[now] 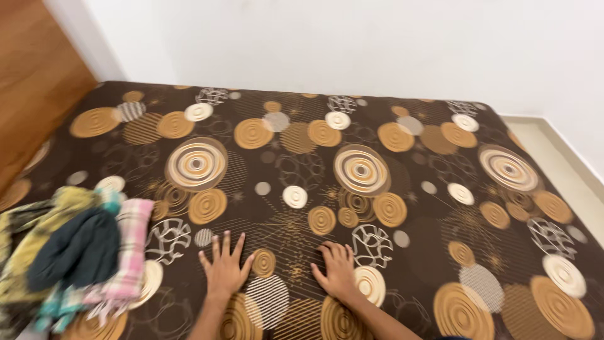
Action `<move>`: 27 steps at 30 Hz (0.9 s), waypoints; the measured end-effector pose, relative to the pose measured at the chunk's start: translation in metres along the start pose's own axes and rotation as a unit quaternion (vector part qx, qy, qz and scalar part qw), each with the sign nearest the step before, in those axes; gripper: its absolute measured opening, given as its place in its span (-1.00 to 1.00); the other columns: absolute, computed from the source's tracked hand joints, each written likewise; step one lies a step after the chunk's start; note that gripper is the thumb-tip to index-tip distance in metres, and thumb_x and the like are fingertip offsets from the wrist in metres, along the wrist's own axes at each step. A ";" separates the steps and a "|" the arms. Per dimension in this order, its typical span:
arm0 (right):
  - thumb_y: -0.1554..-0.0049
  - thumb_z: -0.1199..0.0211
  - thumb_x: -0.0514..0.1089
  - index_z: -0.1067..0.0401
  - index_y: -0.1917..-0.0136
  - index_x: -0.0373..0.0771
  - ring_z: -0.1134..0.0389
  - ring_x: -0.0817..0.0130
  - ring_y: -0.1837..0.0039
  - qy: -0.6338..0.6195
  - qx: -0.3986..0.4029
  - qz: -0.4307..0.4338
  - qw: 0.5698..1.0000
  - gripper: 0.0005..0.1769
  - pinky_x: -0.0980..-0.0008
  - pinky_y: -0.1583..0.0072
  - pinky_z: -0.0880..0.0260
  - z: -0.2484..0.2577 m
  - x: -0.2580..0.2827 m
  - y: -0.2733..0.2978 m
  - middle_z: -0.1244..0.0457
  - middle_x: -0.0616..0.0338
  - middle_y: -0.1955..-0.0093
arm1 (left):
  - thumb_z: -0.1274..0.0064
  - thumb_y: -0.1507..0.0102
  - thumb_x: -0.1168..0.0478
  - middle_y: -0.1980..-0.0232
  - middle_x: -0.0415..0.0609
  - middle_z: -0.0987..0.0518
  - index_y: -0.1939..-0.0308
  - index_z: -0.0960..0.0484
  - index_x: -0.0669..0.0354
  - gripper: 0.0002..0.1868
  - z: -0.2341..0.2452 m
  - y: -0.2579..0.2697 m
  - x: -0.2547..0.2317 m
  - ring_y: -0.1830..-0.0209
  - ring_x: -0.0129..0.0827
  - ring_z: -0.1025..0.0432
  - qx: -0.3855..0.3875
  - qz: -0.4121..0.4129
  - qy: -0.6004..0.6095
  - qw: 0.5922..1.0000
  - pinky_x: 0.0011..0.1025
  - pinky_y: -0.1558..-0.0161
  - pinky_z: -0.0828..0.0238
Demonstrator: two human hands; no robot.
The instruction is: The person folds multiple towels on a bed. They roll a pink and white checkered towel, then fold a white towel with a dark border, and finally fold a gray towel, placing each folded item in a growing stack.
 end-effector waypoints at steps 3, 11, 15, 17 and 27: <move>-0.10 -0.25 0.15 -0.36 -0.24 -0.24 -0.11 0.03 -0.43 -0.002 0.014 -0.003 1.000 -0.43 -0.21 -0.47 0.17 0.002 -0.002 0.004 -0.19 0.01 -0.31 | 0.42 -0.27 -0.46 -0.67 -0.13 0.06 -0.56 0.00 -0.52 -0.22 -0.010 -0.001 -0.015 -0.65 -0.06 0.19 -0.035 0.006 0.028 0.999 0.34 -0.43 0.31; -0.16 -0.20 0.17 -0.34 -0.31 -0.25 -0.07 -0.07 -0.46 -0.012 0.014 0.009 1.000 -0.40 -0.31 -0.48 0.21 -0.011 -0.004 0.006 -0.15 -0.07 -0.36 | 0.47 -0.33 -0.43 -0.70 -0.11 0.03 -0.60 -0.03 -0.49 -0.25 -0.042 -0.011 -0.015 -0.66 0.06 0.13 -0.042 0.054 -0.044 0.997 0.31 -0.43 0.20; -0.13 -0.23 0.29 -0.32 -0.38 -0.22 0.03 -0.12 -0.55 -0.064 0.101 0.000 0.993 -0.27 -0.36 -0.50 0.30 -0.034 -0.021 -0.002 -0.09 -0.13 -0.46 | 0.47 -0.33 -0.52 -0.70 0.13 0.18 -0.61 0.03 -0.44 -0.18 -0.063 -0.004 -0.066 -0.63 0.34 0.25 0.089 0.097 -0.056 0.990 0.29 -0.42 0.28; -0.11 -0.27 0.31 -0.37 -0.38 -0.20 0.06 -0.10 -0.59 -0.168 0.204 -0.011 0.964 -0.26 -0.23 -0.50 0.22 -0.044 -0.033 -0.005 -0.04 -0.13 -0.52 | 0.42 -0.27 -0.59 -0.69 0.19 0.30 -0.61 0.12 -0.47 -0.10 -0.073 0.005 -0.114 -0.62 0.40 0.35 0.203 0.062 -0.041 0.976 0.27 -0.43 0.32; -0.15 -0.30 0.24 -0.45 -0.25 -0.21 -0.33 -0.04 -0.35 -0.095 0.035 -0.117 0.988 -0.42 0.08 -0.34 -0.29 0.221 -0.181 0.174 -0.34 -0.06 -0.27 | -0.24 0.03 -0.36 -0.63 0.17 -0.21 -0.40 -0.49 -0.39 -0.11 -0.027 0.043 -0.306 -0.67 0.27 0.08 -0.003 -0.270 0.103 0.957 0.13 -0.62 0.10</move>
Point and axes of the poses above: each hand's wrist, its own y-axis away from the middle knuckle, its own z-axis out of the back of the hand, x = y × z, the point moved 10 cm from there along -y, towards the middle knuckle
